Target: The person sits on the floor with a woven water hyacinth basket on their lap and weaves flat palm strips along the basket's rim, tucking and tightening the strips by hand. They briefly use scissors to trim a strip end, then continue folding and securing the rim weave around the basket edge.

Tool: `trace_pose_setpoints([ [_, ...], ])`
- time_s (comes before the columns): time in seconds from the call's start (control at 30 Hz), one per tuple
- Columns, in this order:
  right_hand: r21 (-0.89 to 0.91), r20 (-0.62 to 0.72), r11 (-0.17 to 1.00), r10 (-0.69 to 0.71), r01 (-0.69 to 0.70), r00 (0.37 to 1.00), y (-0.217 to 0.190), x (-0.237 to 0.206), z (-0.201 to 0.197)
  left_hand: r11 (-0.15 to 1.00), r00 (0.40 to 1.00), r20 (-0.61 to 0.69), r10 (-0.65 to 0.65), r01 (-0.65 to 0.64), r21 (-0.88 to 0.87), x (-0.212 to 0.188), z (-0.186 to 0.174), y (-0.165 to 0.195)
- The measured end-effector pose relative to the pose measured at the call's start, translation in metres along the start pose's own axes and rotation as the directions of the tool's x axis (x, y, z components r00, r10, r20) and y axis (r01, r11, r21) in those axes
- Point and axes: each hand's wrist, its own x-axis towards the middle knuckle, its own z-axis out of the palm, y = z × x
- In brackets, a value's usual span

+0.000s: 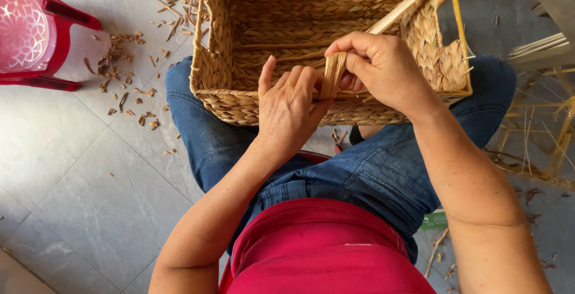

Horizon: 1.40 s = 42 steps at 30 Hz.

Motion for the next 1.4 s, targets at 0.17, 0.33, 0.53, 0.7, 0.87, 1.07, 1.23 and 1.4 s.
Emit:
trace_pose_setpoints([
  [0.17,-0.019,0.036,0.999,0.050,-0.049,0.998,-0.005,0.015,-0.018,1.000,1.000,-0.009,0.003,-0.003,-0.002,0.019,-0.002,0.013],
  [0.33,-0.169,0.086,0.985,-0.024,0.038,0.996,0.001,-0.018,-0.042,0.989,0.995,0.065,0.079,-0.071,-0.126,0.018,-0.007,0.045],
  [0.53,-0.446,0.125,0.889,-0.052,0.103,0.991,-0.014,-0.044,-0.099,0.980,0.994,0.112,-0.016,0.038,-0.194,0.051,-0.011,0.086],
  [0.7,-0.664,-0.073,0.707,-0.383,0.242,0.921,-0.017,-0.079,-0.137,0.981,0.986,0.134,-0.096,0.117,-0.157,0.085,0.006,0.110],
  [0.87,-0.719,-0.138,0.650,-0.483,0.248,0.865,-0.017,-0.090,-0.132,0.993,0.985,0.141,-0.097,0.106,-0.057,0.124,0.025,0.137],
  [1.07,-0.732,-0.145,0.546,-0.709,0.407,0.691,-0.138,-0.058,-0.157,0.983,0.991,0.096,-0.091,0.105,-0.154,0.186,-0.101,0.175],
  [1.23,-0.238,-0.144,0.801,-0.589,0.549,0.795,-0.017,-0.076,-0.225,0.987,0.993,0.082,-0.084,0.094,-0.134,0.214,-0.017,0.170],
  [1.4,-0.326,-0.146,0.819,-0.537,0.472,0.831,0.124,-0.041,-0.222,0.991,0.994,0.084,-0.067,0.076,-0.108,0.217,0.112,0.114],
])
